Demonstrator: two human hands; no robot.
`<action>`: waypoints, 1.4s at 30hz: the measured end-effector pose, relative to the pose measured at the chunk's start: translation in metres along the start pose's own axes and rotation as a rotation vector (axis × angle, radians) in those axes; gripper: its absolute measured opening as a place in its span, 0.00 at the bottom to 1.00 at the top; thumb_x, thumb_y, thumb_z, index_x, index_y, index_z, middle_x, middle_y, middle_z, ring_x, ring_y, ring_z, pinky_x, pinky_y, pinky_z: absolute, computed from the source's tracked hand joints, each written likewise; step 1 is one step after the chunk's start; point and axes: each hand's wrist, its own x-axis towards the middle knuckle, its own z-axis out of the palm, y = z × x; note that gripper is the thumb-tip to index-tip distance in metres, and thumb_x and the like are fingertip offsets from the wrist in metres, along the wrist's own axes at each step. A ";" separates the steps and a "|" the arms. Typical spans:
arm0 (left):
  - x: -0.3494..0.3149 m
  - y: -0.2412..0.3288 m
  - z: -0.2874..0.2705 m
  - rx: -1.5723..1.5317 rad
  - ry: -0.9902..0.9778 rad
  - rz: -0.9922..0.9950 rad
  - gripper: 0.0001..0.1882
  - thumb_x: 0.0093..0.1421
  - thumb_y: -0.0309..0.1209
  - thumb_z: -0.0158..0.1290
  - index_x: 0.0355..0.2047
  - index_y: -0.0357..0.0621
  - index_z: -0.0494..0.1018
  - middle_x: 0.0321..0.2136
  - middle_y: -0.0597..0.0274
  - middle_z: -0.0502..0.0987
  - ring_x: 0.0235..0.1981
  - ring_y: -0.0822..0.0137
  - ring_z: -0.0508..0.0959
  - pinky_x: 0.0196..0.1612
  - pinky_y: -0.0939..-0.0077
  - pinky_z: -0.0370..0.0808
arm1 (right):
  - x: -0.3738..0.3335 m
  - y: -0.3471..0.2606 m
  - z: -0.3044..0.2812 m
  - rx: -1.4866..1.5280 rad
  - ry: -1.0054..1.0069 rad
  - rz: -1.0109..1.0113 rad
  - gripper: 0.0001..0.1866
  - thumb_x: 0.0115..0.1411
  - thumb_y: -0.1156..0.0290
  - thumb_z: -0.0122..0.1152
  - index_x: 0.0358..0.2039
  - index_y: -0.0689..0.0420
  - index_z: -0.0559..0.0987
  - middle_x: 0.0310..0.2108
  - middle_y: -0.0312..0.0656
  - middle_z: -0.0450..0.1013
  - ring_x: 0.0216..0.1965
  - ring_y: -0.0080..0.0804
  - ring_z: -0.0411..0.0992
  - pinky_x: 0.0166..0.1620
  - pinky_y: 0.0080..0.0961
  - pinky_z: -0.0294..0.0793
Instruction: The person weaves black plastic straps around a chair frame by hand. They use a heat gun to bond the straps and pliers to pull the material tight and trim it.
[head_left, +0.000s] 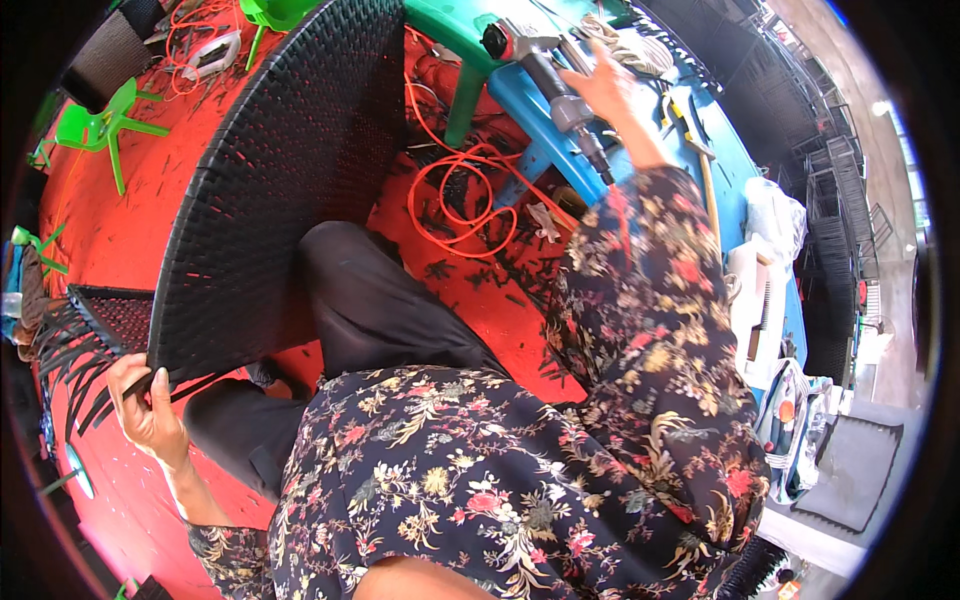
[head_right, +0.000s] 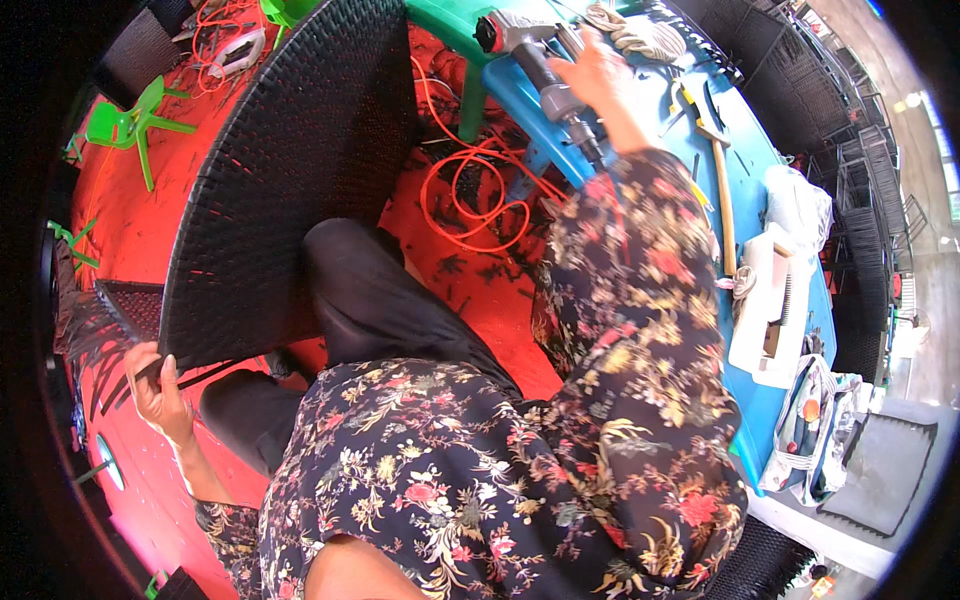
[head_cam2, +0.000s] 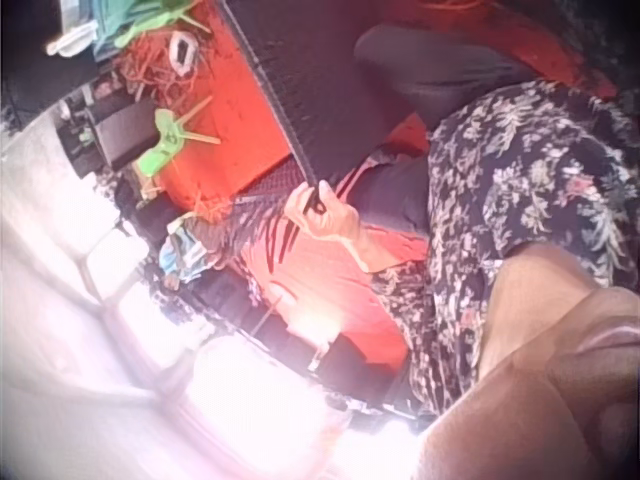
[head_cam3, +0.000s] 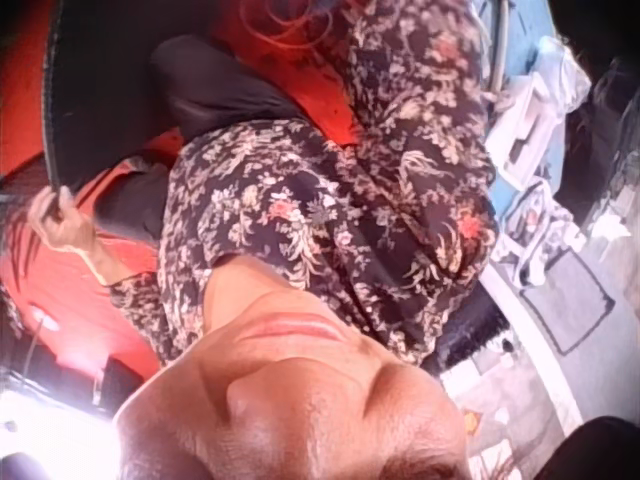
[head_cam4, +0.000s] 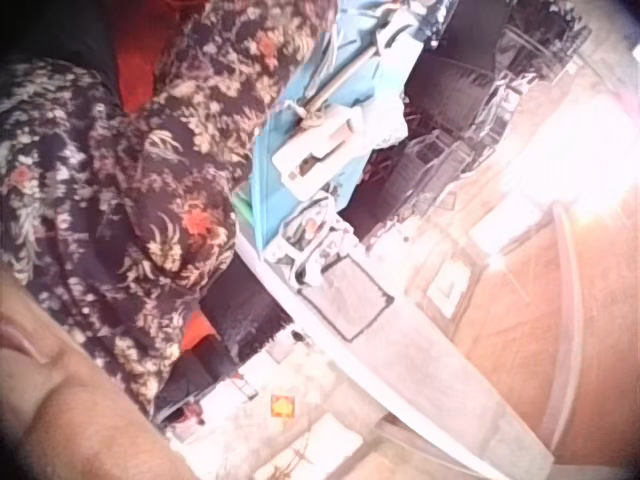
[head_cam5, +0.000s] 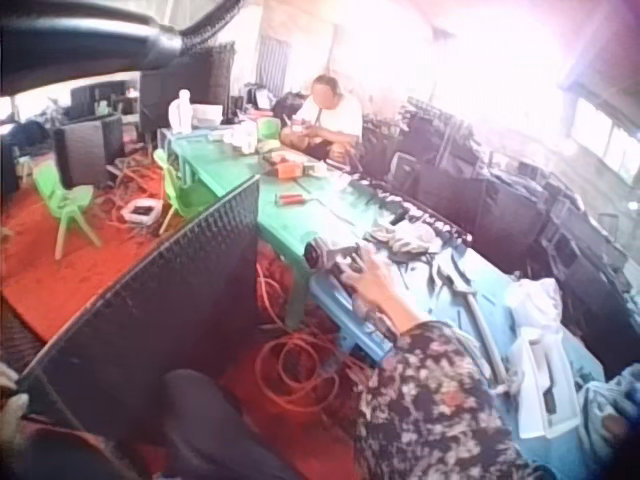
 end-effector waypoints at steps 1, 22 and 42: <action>-0.001 -0.001 0.001 -0.009 0.017 -0.021 0.05 0.56 0.14 0.52 0.31 0.34 0.69 0.38 0.54 0.70 0.40 0.64 0.71 0.44 0.74 0.69 | -0.010 0.022 -0.020 -0.052 -0.010 -0.026 0.44 0.50 0.45 0.65 0.63 0.53 0.63 0.52 0.54 0.72 0.53 0.51 0.71 0.53 0.44 0.70; -0.035 0.017 0.021 -0.021 0.174 0.108 0.15 0.45 0.15 0.60 0.36 0.36 0.76 0.40 0.54 0.75 0.36 0.63 0.78 0.37 0.75 0.76 | -0.058 0.186 -0.022 0.872 -0.252 0.313 0.29 0.57 0.62 0.58 0.57 0.61 0.69 0.58 0.52 0.65 0.58 0.41 0.66 0.58 0.32 0.66; -0.041 0.017 0.043 0.396 0.338 0.456 0.16 0.38 0.20 0.63 0.31 0.45 0.77 0.41 0.56 0.75 0.40 0.56 0.76 0.42 0.62 0.69 | -0.181 -0.316 -0.032 0.658 0.114 -1.774 0.25 0.39 0.74 0.65 0.43 0.56 0.74 0.39 0.41 0.70 0.41 0.41 0.71 0.41 0.34 0.74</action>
